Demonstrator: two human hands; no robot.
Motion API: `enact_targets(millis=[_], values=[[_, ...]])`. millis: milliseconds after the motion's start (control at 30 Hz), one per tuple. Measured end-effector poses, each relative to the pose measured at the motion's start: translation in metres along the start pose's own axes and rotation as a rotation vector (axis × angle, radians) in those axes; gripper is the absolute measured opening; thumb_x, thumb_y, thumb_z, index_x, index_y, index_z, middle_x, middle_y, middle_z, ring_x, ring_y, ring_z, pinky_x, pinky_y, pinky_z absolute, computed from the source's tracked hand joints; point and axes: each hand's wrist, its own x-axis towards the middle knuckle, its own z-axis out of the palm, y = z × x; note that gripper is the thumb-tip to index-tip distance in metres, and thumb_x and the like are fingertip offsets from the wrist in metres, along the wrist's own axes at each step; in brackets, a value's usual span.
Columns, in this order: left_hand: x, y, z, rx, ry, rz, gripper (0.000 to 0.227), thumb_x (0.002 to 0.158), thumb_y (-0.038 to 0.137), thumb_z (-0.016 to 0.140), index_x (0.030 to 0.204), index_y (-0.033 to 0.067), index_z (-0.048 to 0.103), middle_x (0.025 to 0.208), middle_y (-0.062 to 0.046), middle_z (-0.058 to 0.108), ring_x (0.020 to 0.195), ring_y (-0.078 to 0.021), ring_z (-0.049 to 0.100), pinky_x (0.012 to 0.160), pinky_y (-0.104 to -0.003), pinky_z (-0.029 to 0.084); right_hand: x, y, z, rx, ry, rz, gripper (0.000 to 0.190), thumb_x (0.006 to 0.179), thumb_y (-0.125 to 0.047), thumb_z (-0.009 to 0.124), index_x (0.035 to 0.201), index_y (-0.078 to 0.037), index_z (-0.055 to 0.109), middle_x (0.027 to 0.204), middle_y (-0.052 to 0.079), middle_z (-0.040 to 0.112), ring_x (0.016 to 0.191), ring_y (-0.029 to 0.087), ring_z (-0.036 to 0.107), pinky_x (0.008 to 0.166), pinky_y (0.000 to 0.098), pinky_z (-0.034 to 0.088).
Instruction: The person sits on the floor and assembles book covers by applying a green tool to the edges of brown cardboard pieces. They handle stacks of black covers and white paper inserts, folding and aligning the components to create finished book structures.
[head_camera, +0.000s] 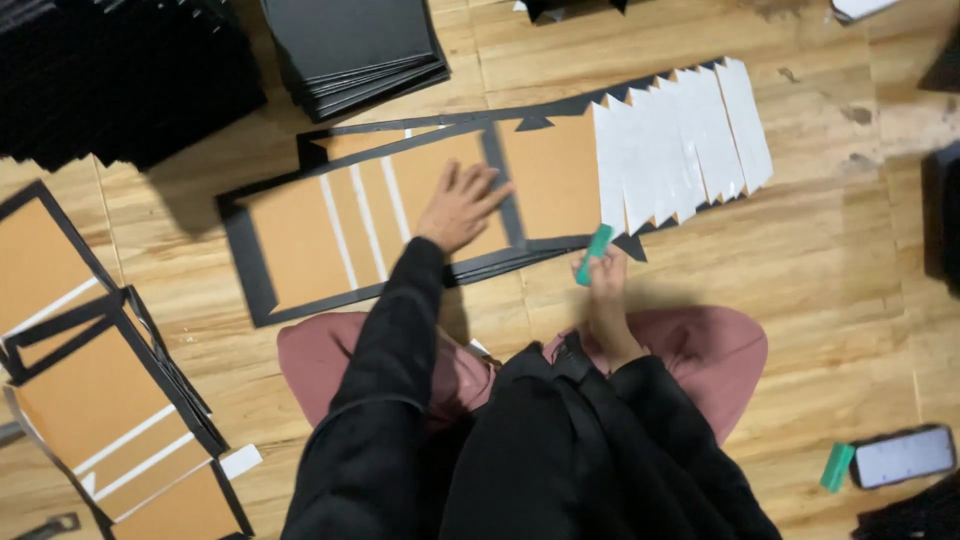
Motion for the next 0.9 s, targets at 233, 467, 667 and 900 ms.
enact_targets(millis=[233, 467, 667, 900], values=[[-0.101, -0.052, 0.003, 0.083, -0.001, -0.15, 0.035, 0.079, 0.04, 0.047, 0.11, 0.0233, 0.05, 0.094, -0.004, 0.044, 0.1, -0.0248, 0.044, 0.098, -0.051, 0.026, 0.021, 0.03, -0.014, 0.756, 0.331, 0.705, 0.019, 0.075, -0.028, 0.061, 0.077, -0.017, 0.045, 0.057, -0.005, 0.041, 0.045, 0.011, 0.046, 0.041, 0.0244, 0.038], [-0.012, 0.005, -0.029, -0.19, -0.089, -0.294, 0.058, 0.065, 0.022, 0.068, 0.121, 0.0242, 0.049, 0.11, -0.001, 0.051, 0.11, -0.0223, 0.047, 0.097, -0.041, 0.038, 0.03, 0.009, -0.001, 0.493, 0.378, 0.612, 0.022, 0.072, -0.012, 0.074, 0.077, -0.009, 0.053, 0.055, -0.003, 0.04, 0.039, 0.009, 0.041, 0.033, 0.0209, 0.03], [0.132, 0.082, -0.018, -0.004, 0.436, 0.27, 0.038, 0.086, 0.01, 0.048, 0.12, 0.0256, 0.046, 0.124, 0.0, 0.048, 0.125, -0.0194, 0.037, 0.103, -0.045, 0.026, 0.041, 0.034, 0.006, 0.422, 0.477, 0.423, 0.025, 0.072, -0.008, 0.074, 0.087, -0.01, 0.055, 0.052, -0.004, 0.041, 0.033, 0.003, 0.038, 0.028, 0.0145, 0.026], [0.195, 0.115, 0.019, 0.235, -0.442, 0.446, 0.069, 0.065, 0.024, 0.063, 0.126, 0.0294, 0.031, 0.111, 0.001, 0.056, 0.124, -0.025, 0.033, 0.11, -0.056, 0.001, 0.046, 0.025, 0.009, 0.479, 0.486, 0.457, 0.017, 0.074, -0.005, 0.069, 0.08, -0.01, 0.054, 0.052, -0.001, 0.043, 0.033, 0.004, 0.038, 0.027, 0.0169, 0.028]])
